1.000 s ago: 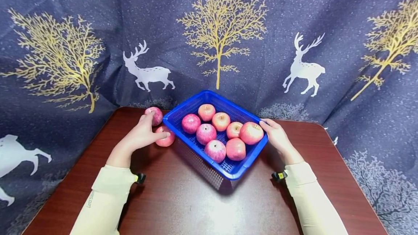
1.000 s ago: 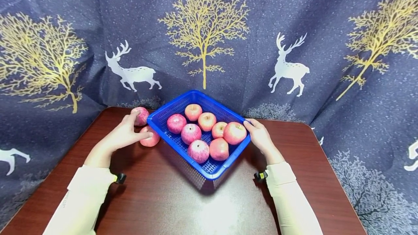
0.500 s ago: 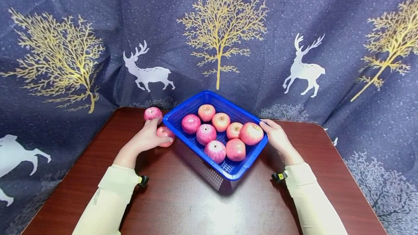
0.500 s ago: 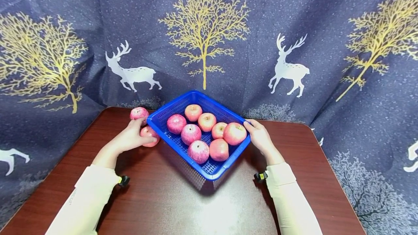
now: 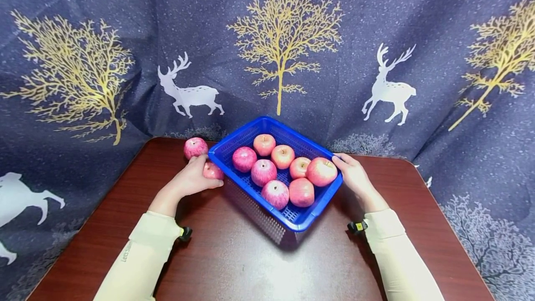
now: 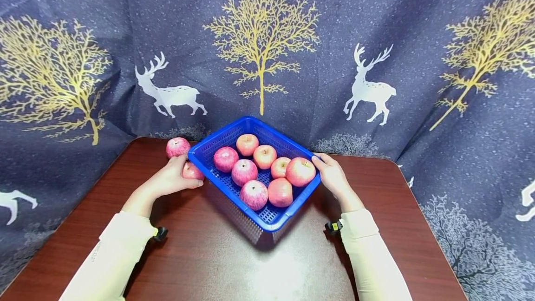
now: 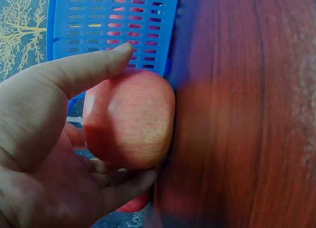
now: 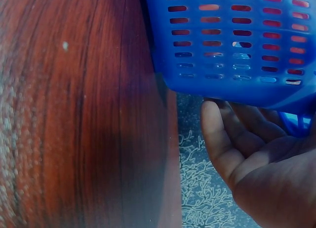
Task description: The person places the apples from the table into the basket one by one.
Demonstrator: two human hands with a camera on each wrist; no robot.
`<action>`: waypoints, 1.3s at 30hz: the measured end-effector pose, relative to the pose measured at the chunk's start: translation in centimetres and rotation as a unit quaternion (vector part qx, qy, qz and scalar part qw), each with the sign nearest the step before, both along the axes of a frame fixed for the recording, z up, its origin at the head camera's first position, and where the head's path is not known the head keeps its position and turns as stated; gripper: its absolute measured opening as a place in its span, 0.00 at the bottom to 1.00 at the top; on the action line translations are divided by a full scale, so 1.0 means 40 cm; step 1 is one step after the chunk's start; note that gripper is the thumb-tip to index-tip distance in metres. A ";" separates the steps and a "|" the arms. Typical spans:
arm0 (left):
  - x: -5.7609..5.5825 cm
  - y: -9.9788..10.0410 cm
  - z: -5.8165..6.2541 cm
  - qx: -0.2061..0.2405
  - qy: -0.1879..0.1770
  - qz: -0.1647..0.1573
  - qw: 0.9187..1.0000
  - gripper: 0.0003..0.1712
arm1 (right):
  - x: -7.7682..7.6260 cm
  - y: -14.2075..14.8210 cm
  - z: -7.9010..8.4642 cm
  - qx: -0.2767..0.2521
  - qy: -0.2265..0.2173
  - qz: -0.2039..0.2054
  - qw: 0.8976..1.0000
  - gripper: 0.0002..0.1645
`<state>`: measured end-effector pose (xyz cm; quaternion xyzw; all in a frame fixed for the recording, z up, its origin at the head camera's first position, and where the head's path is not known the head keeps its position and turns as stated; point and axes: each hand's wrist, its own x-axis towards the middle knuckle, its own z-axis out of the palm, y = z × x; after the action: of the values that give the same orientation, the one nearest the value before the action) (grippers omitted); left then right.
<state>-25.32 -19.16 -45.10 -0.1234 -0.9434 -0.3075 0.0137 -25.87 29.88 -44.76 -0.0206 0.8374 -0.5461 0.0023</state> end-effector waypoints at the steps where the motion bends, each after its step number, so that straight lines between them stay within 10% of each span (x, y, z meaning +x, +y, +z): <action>1: -0.001 0.000 -0.003 -0.002 0.001 -0.001 1.000 0.53 | 0.000 0.000 -0.001 -0.001 0.000 -0.001 1.000 0.31; 39: -0.003 0.016 -0.024 -0.062 0.037 0.015 0.997 0.53 | -0.002 -0.007 0.003 -0.015 0.010 0.001 1.000 0.30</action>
<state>-25.45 -18.51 -46.08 -0.1207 -0.9612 -0.2437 0.0455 -25.94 29.60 -44.63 -0.0267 0.8292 -0.5583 -0.0055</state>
